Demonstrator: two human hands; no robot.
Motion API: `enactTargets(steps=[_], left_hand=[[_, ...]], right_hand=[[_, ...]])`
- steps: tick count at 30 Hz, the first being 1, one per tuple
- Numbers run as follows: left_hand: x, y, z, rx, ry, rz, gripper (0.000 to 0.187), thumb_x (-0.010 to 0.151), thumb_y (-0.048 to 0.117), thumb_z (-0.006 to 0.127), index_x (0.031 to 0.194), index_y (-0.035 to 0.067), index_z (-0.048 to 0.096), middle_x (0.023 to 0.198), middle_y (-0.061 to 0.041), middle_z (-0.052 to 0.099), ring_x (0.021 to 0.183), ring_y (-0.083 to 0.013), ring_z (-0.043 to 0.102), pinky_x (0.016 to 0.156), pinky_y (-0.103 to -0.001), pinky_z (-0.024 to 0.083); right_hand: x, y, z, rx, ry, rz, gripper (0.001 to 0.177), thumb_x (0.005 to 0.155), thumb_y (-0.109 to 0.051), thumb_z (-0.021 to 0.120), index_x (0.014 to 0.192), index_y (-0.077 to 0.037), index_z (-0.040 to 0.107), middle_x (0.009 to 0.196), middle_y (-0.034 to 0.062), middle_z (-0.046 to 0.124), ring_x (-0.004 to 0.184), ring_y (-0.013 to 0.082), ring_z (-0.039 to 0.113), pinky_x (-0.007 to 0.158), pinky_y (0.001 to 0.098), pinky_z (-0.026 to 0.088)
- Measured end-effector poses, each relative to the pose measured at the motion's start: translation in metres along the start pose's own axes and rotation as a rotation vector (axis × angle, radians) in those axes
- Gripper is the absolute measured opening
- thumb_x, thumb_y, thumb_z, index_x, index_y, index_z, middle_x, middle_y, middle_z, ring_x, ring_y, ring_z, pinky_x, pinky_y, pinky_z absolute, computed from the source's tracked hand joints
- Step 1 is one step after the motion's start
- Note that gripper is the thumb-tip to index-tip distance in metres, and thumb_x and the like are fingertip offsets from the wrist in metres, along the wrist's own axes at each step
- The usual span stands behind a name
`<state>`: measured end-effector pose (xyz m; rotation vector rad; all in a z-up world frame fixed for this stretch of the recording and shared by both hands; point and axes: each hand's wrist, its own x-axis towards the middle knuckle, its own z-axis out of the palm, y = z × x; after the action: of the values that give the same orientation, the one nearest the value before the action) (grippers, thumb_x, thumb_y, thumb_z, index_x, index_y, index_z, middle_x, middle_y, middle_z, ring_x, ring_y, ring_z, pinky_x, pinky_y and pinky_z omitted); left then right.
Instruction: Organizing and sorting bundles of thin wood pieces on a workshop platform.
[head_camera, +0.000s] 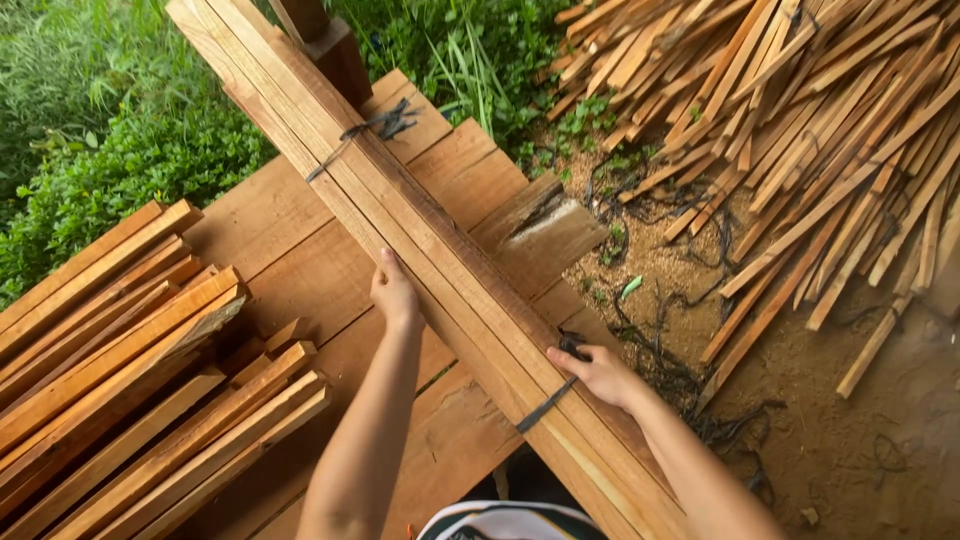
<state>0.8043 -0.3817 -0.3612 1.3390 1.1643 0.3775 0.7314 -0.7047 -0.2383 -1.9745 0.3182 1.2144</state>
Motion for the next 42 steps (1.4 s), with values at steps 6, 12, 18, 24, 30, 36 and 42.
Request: enactTargets(steps=[6,12,18,24,30,36,42], left_hand=[[-0.124,0.018,-0.034,-0.039,-0.226,0.455,0.053,0.106,0.011,0.054,0.154,0.000,0.037,0.152,-0.034,0.041,0.143,-0.0468,0.036,0.119,-0.056,0.031],[-0.179,-0.025,-0.079,0.134,-0.342,0.247,0.061,0.109,0.025,0.041,0.162,0.007,0.017,0.164,-0.030,0.016,0.153,-0.0445,0.012,0.122,-0.056,0.020],[-0.209,-0.055,-0.093,0.081,-0.421,-0.265,0.085,0.105,0.065,0.023,0.162,0.003,0.012,0.168,-0.025,0.013,0.156,-0.0392,0.010,0.125,-0.057,0.016],[-0.260,-0.131,-0.084,-0.129,-0.391,-0.645,0.100,0.092,0.088,0.024,0.163,0.017,0.024,0.169,-0.019,0.019,0.155,-0.0386,0.022,0.124,-0.055,0.020],[-0.275,-0.146,-0.086,-0.187,-0.369,-0.707,0.100,0.088,0.090,0.030,0.157,0.018,0.035,0.160,-0.018,0.033,0.145,-0.0372,0.034,0.119,-0.052,0.028],[-0.271,-0.141,-0.074,-0.285,-0.310,-0.736,0.100,0.084,0.093,0.037,0.150,0.018,0.048,0.149,-0.017,0.048,0.134,-0.0356,0.049,0.113,-0.049,0.038],[-0.274,-0.141,-0.065,-0.378,-0.267,-0.781,0.100,0.080,0.095,0.045,0.142,0.019,0.061,0.138,-0.016,0.064,0.123,-0.0340,0.064,0.107,-0.045,0.048]], right_hand=[[0.006,0.004,0.004,-0.020,0.027,-0.008,0.090,0.082,-0.078,0.062,0.127,-0.001,0.070,0.138,0.0263,0.063,0.137,0.0416,0.053,0.112,0.0493,0.044],[0.074,0.080,0.013,-0.088,0.517,-0.269,0.057,0.083,-0.062,0.078,0.092,-0.006,0.081,0.106,0.0131,0.076,0.106,0.0315,0.071,0.090,0.0399,0.058],[0.036,0.073,-0.015,0.020,0.278,-0.185,0.052,0.093,-0.059,0.065,0.129,-0.022,0.073,0.128,0.0066,0.072,0.123,0.0278,0.064,0.103,0.0432,0.051],[0.021,0.126,-0.013,0.432,-0.159,-0.015,0.094,0.091,-0.077,0.051,0.156,-0.010,0.044,0.160,0.0203,0.038,0.142,0.0382,0.041,0.120,0.0501,0.031],[0.105,0.191,-0.001,0.571,-0.219,-0.026,0.089,0.089,-0.080,0.059,0.152,-0.018,0.052,0.142,0.0118,0.059,0.116,0.0275,0.065,0.100,0.0411,0.053],[0.121,0.193,0.005,0.683,-0.233,0.007,0.074,0.086,-0.074,0.069,0.133,-0.017,0.068,0.114,0.0121,0.074,0.090,0.0224,0.073,0.079,0.0333,0.061],[0.128,0.203,0.002,0.733,-0.297,-0.025,0.067,0.090,-0.069,0.066,0.130,-0.016,0.070,0.114,0.0112,0.076,0.088,0.0229,0.076,0.077,0.0356,0.063]])
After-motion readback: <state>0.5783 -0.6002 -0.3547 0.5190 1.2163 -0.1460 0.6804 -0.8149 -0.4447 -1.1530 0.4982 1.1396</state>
